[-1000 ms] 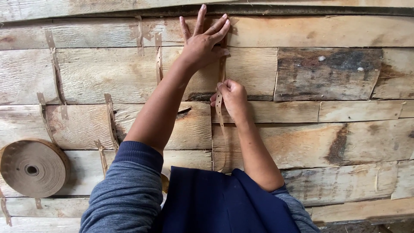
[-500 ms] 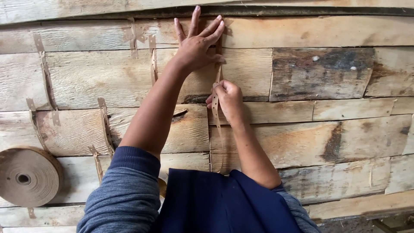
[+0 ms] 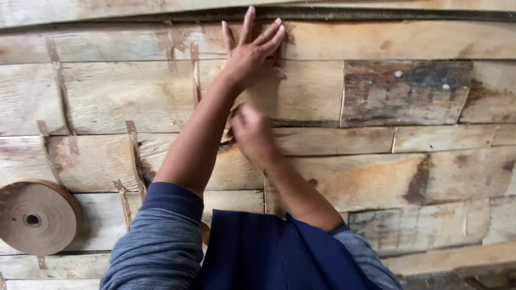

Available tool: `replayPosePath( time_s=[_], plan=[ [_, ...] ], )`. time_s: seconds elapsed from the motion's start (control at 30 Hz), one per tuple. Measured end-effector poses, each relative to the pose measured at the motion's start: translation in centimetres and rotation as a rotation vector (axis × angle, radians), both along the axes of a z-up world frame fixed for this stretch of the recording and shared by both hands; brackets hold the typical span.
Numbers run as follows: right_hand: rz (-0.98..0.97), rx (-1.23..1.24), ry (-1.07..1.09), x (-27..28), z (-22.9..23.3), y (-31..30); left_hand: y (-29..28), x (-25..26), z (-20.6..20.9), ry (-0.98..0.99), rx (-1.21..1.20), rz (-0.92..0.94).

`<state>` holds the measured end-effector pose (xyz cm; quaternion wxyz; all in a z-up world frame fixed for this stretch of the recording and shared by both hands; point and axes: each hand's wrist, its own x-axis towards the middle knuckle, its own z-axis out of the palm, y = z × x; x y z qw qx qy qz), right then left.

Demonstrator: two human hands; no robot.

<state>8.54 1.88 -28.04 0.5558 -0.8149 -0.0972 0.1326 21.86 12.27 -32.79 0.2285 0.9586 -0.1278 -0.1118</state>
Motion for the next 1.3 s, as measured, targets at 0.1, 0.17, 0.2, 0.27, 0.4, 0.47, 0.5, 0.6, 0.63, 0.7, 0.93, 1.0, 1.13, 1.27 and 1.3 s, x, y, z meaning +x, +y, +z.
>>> replayPosePath(
  time_s=[0.1,0.17,0.2,0.27,0.4,0.47,0.5,0.6,0.63,0.7,0.93,1.0,1.13,1.27,1.3],
  plan=[
    [-0.160,0.549,0.179,4.2,2.1,-4.5,-0.4,-0.7,-0.1,-0.061,0.019,-0.008],
    [-0.262,0.409,0.198,6.6,4.6,-6.8,-0.5,-1.0,0.6,-0.034,0.016,-0.015],
    [-0.363,0.277,0.210,8.0,5.8,-7.8,-0.3,-0.9,1.1,-0.011,0.023,-0.025],
    [-0.377,0.092,-0.032,10.3,3.2,-8.5,-0.3,-1.2,1.2,-0.002,0.025,-0.014],
    [-0.416,-0.209,-0.396,13.7,-0.3,-7.3,-0.2,-1.4,0.5,-0.051,0.007,0.035],
    [-0.428,-0.387,-0.424,14.6,-2.7,-6.4,-0.3,-1.4,-0.3,-0.081,0.008,0.048],
    [-0.436,-0.566,-0.449,15.0,-3.9,-5.9,-0.3,-1.5,-0.7,-0.110,0.009,0.062],
    [-0.461,-0.668,-0.436,15.9,-5.9,-5.1,-0.3,-1.5,-1.4,-0.157,-0.009,0.057],
    [-0.459,-0.669,-0.433,16.1,-5.8,-4.8,-0.1,-1.4,-1.9,-0.154,-0.009,0.057],
    [-0.515,-0.612,-0.408,16.2,-5.7,-4.3,0.1,-1.5,-2.8,-0.276,-0.060,0.034],
    [-0.592,-0.614,-0.339,18.6,-5.8,-3.7,0.0,-1.7,-2.6,-0.315,-0.113,0.039],
    [-0.600,-0.615,-0.289,18.9,-5.5,-3.6,-0.1,-1.7,-3.3,-0.337,-0.079,0.026],
    [-0.547,-0.597,-0.316,19.4,-5.5,-4.7,-0.2,-1.5,-2.9,-0.455,-0.076,0.026],
    [-0.434,-0.575,-0.328,20.2,-6.4,-6.4,0.1,-1.7,-2.1,-0.290,-0.098,0.019],
    [-0.416,-0.564,-0.316,20.4,-6.5,-6.9,0.1,-1.7,-2.0,-0.279,-0.116,0.016]
  ],
)
